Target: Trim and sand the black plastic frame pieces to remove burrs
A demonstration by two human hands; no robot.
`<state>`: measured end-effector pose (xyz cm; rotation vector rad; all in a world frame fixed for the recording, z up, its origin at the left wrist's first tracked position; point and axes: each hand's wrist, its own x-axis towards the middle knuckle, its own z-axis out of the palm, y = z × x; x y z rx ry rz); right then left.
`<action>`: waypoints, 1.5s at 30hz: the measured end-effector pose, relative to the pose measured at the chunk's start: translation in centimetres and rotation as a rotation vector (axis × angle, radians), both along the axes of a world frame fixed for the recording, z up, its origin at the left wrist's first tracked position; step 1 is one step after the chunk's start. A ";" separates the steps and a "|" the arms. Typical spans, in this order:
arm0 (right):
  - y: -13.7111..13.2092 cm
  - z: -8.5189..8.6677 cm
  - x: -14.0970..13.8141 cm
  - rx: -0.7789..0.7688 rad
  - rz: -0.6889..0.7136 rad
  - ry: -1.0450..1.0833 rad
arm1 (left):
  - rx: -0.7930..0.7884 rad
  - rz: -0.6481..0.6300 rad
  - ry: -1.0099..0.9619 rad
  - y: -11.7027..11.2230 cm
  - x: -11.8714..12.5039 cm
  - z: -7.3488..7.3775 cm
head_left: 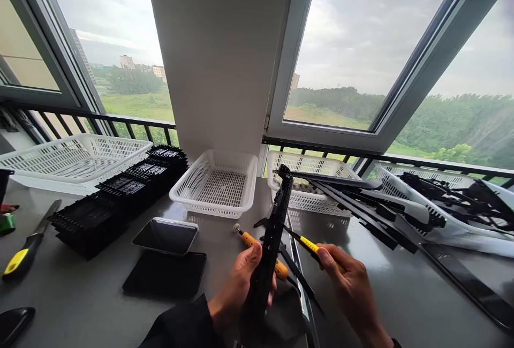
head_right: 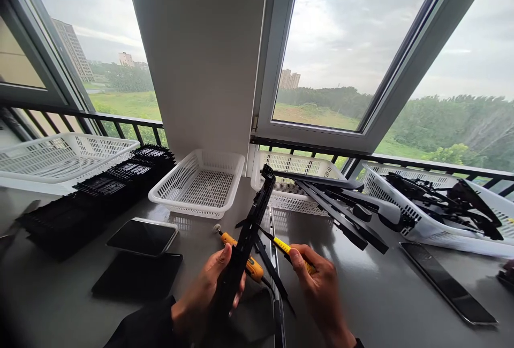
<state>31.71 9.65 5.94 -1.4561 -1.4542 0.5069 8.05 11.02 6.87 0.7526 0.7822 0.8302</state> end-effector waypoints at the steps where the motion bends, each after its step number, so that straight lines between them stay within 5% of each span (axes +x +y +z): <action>1: 0.0 0.0 0.0 -0.009 -0.002 0.013 | 0.005 0.000 -0.002 0.0 0.0 0.0; 8: 0.5 -0.3 0.7 -0.111 0.108 0.097 | -0.003 0.026 0.021 -0.1 0.0 0.4; 15: 0.2 0.4 0.2 -0.270 0.384 0.124 | 0.054 0.094 0.049 0.3 -0.3 0.7; 30: 0.4 0.6 0.1 -0.147 0.185 0.078 | 0.123 0.003 0.121 0.3 -0.5 0.6; 36: -0.3 0.7 -0.4 -0.146 0.226 0.053 | 0.145 0.023 0.064 0.1 -0.6 1.1; 45: 0.2 0.6 -0.3 -0.067 0.057 0.089 | 0.132 -0.170 -0.148 0.5 0.1 -1.1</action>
